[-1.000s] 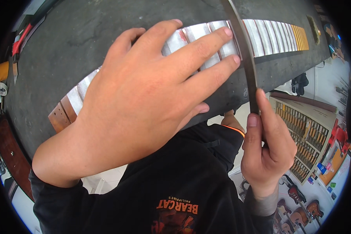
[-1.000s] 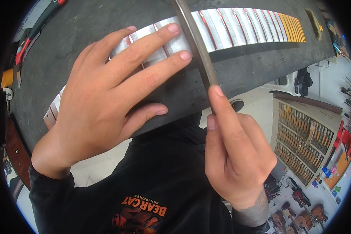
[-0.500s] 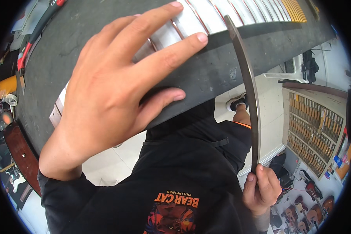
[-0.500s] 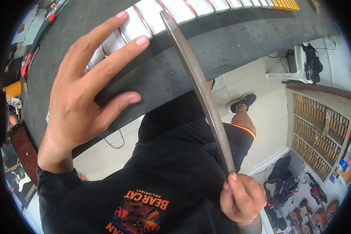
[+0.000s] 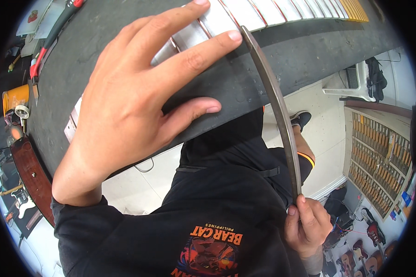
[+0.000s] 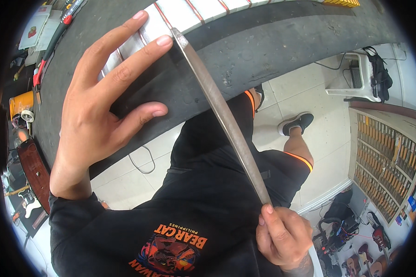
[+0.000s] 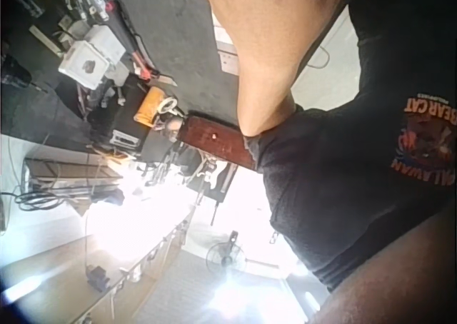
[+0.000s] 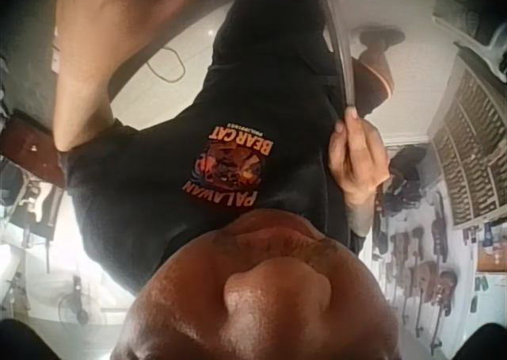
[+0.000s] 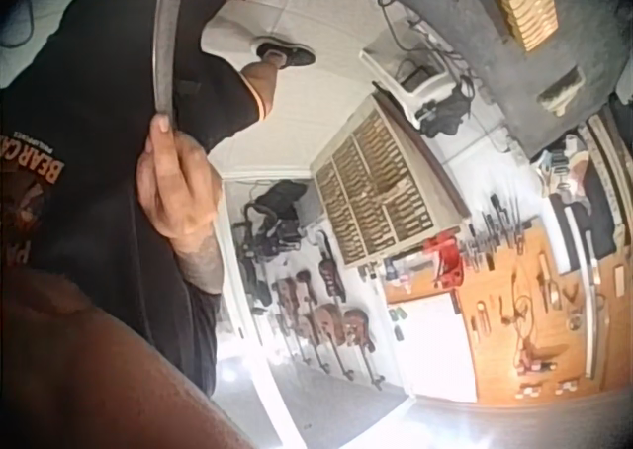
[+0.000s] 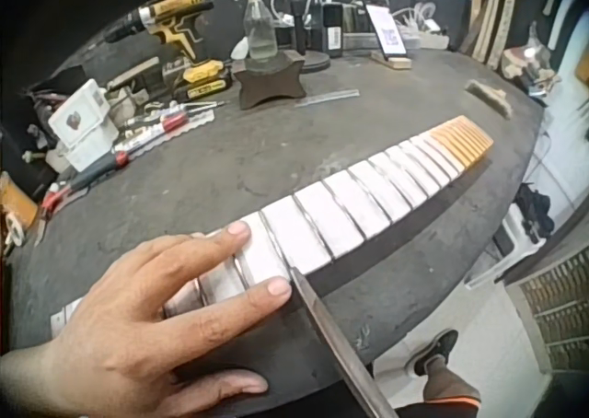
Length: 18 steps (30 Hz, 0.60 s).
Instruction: The person uses a file to smooth the edges of the frets on a guitar neck, moving the tool repeatedly along the side of the wooden board.
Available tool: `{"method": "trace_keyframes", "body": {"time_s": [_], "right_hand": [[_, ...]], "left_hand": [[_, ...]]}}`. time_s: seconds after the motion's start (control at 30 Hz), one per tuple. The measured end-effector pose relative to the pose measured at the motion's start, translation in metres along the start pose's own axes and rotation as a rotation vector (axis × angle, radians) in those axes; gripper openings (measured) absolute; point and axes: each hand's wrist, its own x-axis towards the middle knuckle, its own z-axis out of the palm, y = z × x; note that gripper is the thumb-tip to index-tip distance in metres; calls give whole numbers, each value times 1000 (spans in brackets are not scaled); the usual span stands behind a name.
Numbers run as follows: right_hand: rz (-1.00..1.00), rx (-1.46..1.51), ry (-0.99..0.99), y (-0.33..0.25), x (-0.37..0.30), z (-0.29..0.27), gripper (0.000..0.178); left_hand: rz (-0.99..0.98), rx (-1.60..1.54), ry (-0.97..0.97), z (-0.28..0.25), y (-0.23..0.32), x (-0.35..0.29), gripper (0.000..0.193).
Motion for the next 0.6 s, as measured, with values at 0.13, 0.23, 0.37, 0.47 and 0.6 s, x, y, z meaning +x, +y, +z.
{"method": "trace_keyframes", "body": {"time_s": [0.13,0.23,0.37,0.47,0.6], "right_hand": [[0,-27,-13,-2,1,-2,53],[1,-20,-25,-2,3,-2,53],[3,-13,-21,-2,4,-1,54],[-2,-20,-24,-3,7,-2,54],[6,-25,-34,-8,19,-1,55]], "left_hand": [[46,114,-46,0,1,1,71],[-31,-9,-4,-3,10,4,70],[121,148,13,8,-15,-3,69],[149,178,23,9,-18,-5,68],[163,195,8,6,-15,-4,68]]}}
